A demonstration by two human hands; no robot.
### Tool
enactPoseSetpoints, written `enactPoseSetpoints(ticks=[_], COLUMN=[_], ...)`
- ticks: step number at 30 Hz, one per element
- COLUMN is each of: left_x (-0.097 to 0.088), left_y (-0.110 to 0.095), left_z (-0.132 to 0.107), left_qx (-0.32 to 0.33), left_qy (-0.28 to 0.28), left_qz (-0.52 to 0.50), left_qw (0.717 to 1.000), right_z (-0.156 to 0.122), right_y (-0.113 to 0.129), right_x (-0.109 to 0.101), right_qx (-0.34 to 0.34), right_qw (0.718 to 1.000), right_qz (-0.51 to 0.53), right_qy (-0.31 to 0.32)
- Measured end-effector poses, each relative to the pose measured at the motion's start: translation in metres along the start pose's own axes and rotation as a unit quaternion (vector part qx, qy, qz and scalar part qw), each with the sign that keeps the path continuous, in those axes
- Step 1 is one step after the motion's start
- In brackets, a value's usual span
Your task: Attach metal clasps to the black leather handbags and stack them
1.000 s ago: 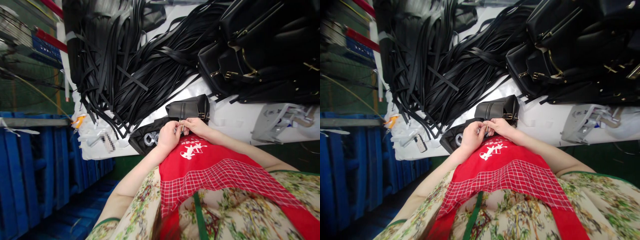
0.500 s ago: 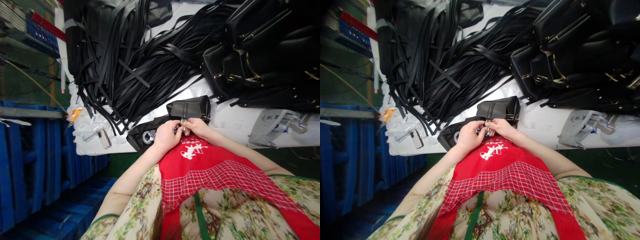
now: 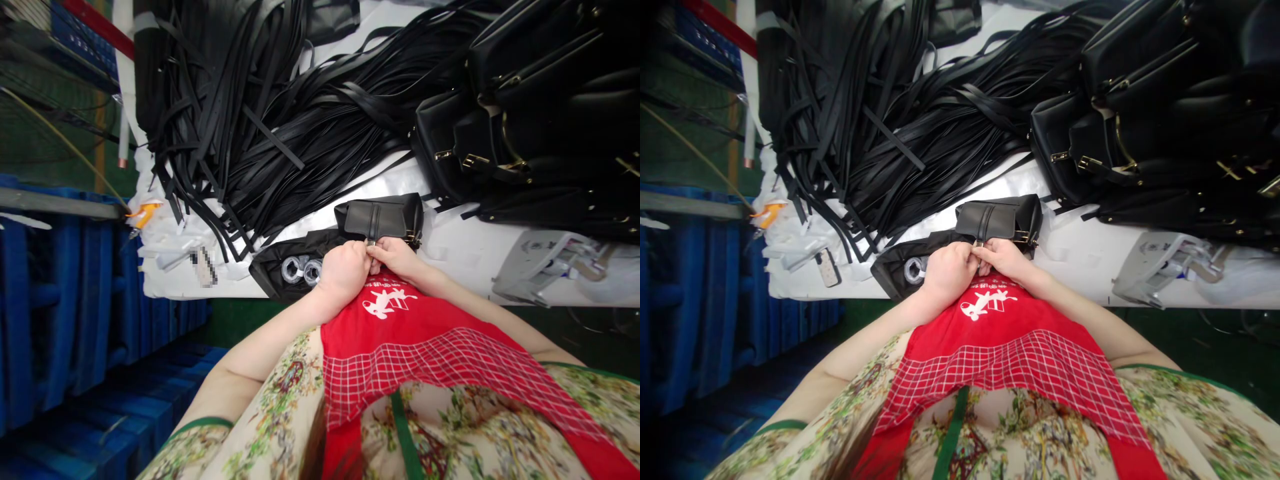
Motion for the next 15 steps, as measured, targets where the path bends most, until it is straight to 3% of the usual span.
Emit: enactPoseSetpoints(ticks=[7, 12, 15], left_x=[-0.001, -0.002, -0.004], left_y=[0.005, 0.014, 0.017], left_z=[0.001, 0.003, 0.003], left_qx=[-0.039, -0.059, -0.038], left_qy=[-0.003, -0.011, -0.005], left_qz=[-0.063, -0.122, -0.128], left_qw=[0.997, 0.991, 0.991], right_z=[-0.007, -0.009, -0.008], right_y=[0.002, 0.008, 0.008], right_x=[-0.006, -0.001, 0.001], right_qx=[-0.01, -0.013, -0.011], right_qw=[0.997, 0.998, 0.998], right_qz=[0.031, 0.008, -0.002], right_qy=[0.075, 0.068, 0.057])
Point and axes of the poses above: each hand's wrist, its own z-axis towards the middle knuckle, its own x-axis out of the palm, y = z × x, the point moved 2 cm from there along z, towards the middle knuckle, and after that the axes turned 6 degrees about z, right-handed, at the moved point
